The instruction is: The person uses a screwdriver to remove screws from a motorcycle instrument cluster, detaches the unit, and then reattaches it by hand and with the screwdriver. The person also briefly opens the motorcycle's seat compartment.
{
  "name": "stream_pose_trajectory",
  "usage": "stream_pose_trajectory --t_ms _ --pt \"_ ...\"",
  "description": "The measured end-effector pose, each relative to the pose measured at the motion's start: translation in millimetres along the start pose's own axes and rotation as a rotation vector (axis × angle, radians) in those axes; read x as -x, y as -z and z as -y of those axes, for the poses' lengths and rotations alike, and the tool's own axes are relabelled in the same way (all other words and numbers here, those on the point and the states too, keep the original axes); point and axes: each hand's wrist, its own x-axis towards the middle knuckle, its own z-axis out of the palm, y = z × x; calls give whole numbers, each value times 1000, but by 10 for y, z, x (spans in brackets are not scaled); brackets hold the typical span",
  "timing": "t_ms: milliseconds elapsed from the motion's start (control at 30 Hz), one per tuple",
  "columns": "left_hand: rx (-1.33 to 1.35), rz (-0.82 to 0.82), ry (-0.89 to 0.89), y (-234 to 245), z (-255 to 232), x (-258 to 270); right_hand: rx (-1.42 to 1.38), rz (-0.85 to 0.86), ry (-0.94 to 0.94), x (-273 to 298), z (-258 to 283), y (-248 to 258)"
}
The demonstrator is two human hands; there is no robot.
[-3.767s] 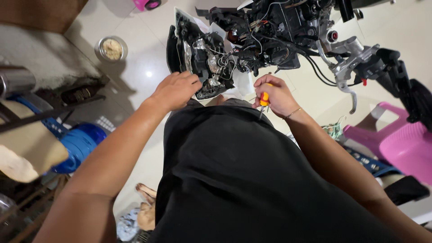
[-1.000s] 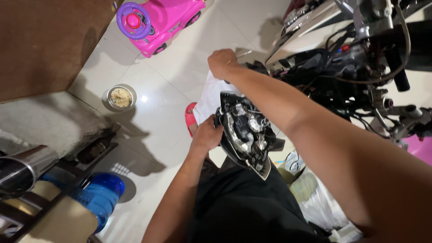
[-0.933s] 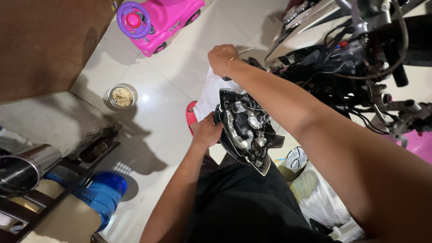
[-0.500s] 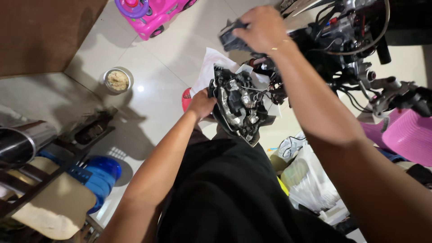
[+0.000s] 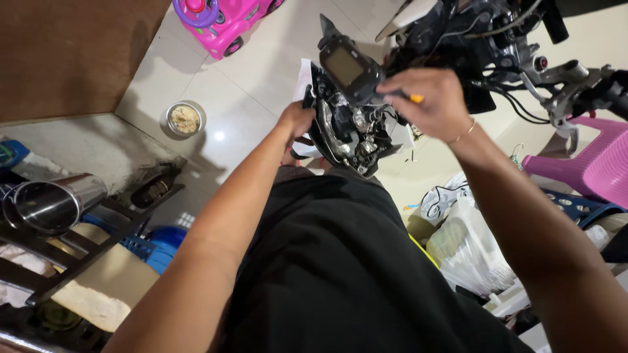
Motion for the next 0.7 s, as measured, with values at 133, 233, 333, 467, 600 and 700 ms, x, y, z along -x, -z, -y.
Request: stream_pose_trajectory --t_ms 133,233,333,467,600,700 --pt "132 53 91 -2 -167 173 211 -11 97 382 116 -157" --pt "181 44 98 -21 -210 269 195 -52 140 652 199 -270" --pt "184 24 87 -45 -151 241 204 -67 208 854 220 -342" --pt "211 3 60 -66 31 91 185 -25 289 1004 159 -379" --pt "215 -25 -64 -131 134 55 186 27 352 1095 43 -355" --pt "217 -55 100 -138 89 177 151 50 368 1130 -15 -362"
